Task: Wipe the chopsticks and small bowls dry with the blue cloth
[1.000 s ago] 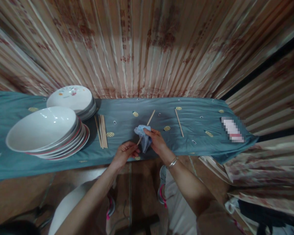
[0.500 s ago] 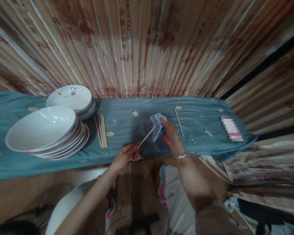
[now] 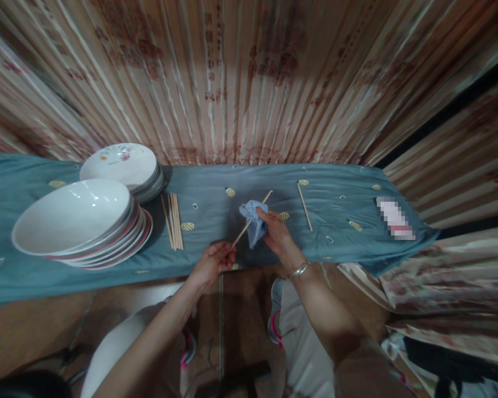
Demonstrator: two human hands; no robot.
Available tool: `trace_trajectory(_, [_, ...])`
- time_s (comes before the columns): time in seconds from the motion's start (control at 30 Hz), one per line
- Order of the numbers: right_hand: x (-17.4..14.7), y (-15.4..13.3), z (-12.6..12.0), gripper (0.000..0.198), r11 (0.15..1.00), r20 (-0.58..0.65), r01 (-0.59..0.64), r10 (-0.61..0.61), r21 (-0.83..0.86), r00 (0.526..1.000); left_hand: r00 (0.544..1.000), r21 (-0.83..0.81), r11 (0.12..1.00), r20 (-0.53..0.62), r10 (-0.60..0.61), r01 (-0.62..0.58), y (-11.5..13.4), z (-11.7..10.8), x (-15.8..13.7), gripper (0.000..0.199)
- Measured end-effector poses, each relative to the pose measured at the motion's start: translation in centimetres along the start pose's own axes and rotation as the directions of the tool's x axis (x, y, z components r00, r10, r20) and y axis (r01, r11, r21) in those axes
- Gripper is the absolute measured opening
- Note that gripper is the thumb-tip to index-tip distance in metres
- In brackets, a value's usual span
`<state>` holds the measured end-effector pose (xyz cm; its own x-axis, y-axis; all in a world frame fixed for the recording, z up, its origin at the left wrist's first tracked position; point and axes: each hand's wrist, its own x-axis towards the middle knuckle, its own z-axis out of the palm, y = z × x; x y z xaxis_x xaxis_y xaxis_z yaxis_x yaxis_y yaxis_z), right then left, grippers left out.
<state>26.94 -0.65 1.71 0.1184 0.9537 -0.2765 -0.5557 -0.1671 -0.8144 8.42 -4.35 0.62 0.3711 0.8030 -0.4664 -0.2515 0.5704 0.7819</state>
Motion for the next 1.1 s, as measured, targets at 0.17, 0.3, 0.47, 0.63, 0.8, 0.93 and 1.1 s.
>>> trace_trajectory(0.17, [-0.7,0.8,1.1,0.037,0.999,0.02,-0.038,0.038,0.001,0.999,0.999,0.006,0.999,0.007,0.043,-0.043,0.1,0.1,0.0,0.044])
trace_trajectory(0.3, [-0.8,0.9,1.4,0.036,0.998,0.022,-0.06,0.06,-0.012,0.998,0.997,0.071,0.994,0.018,0.08,-0.081,0.2,0.0,0.0,0.047])
trace_trajectory(0.47, [-0.7,1.3,2.3,0.035,0.998,0.047,-0.046,0.048,-0.044,0.998,0.99,0.161,0.977,0.032,0.139,-0.143,0.2,-0.5,0.2,0.047])
trace_trajectory(0.63, [-1.2,2.1,3.5,0.041,0.996,0.063,-0.068,0.071,-0.05,0.995,0.986,0.175,0.97,0.041,0.164,-0.169,0.2,-1.1,0.2,0.047])
trace_trajectory(0.8, [-1.9,3.3,4.6,0.046,0.982,0.155,-0.126,0.147,-0.138,0.977,0.983,0.142,0.972,0.008,0.186,-0.185,0.5,-1.4,0.0,0.047])
trace_trajectory(0.93, [-2.5,4.2,5.6,0.047,0.968,0.34,-0.159,0.218,-0.192,0.915,0.975,0.139,0.967,-0.029,0.219,-0.213,0.6,-1.7,0.0,0.045])
trace_trajectory(1.1, [-2.1,4.4,5.8,0.045,0.967,0.317,-0.136,0.201,-0.215,0.927,0.978,0.201,0.961,-0.048,0.205,-0.192,1.2,-2.4,0.0,0.046])
